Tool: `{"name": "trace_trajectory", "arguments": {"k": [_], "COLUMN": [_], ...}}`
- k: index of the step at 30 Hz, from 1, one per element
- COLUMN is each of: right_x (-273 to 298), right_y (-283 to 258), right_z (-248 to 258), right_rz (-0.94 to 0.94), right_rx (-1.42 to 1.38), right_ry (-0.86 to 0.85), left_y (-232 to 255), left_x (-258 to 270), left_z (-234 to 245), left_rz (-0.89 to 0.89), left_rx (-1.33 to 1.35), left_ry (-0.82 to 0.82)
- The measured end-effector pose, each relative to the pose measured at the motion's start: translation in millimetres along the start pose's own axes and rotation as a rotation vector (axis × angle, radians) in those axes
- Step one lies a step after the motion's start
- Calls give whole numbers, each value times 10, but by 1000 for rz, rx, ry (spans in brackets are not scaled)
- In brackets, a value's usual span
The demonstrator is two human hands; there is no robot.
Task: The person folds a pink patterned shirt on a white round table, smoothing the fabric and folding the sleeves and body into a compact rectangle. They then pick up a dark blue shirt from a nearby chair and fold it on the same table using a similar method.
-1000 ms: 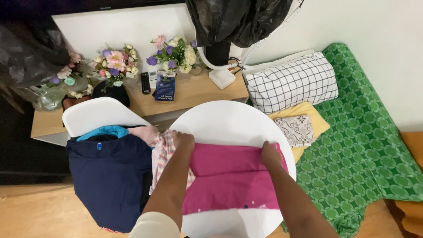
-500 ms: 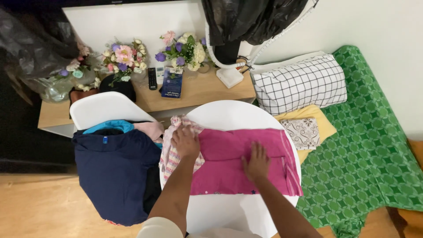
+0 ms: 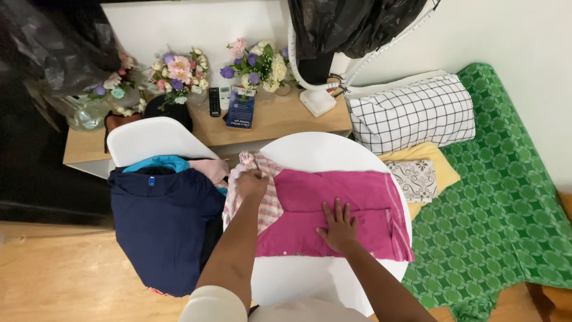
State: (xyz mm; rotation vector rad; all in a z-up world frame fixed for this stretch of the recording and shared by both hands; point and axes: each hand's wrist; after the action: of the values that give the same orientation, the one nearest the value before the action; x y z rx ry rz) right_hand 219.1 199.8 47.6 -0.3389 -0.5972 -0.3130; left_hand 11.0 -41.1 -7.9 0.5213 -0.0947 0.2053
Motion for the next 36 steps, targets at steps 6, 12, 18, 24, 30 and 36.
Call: {"name": "trace_trajectory", "arguments": {"k": [6, 12, 18, 24, 30, 36], "right_x": [81, -510, -592, 115, -154, 145], "right_y": [-72, 135, 76, 11, 341, 115], "right_z": [232, -137, -272, -183, -561, 97], "right_rz": [-29, 155, 190, -19, -152, -95], "right_rx": [-36, -1152, -1423, -748, -1241, -2328], "right_ry": [-97, 291, 324, 285, 19, -40], "left_y": [75, 389, 507, 319, 212, 173], "left_x": [136, 1074, 2042, 2515, 2638, 2546], "left_z": [-18, 246, 514, 499, 578, 700], "left_rz": [-198, -791, -1158, -1125, -1125, -678], "left_rx": [671, 334, -55, -295, -57, -300], "left_ry": [-235, -126, -447, -627, -453, -396]}}
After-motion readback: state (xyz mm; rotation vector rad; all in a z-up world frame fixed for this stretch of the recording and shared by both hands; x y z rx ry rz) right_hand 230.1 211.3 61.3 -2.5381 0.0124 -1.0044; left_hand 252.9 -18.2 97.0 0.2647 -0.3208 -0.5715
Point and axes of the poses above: each hand's wrist, its own x-axis away from the middle knuckle, its own z-axis out of the back of the hand, y = z × x, and after that the axes turned 13 degrees about -x, right-handed
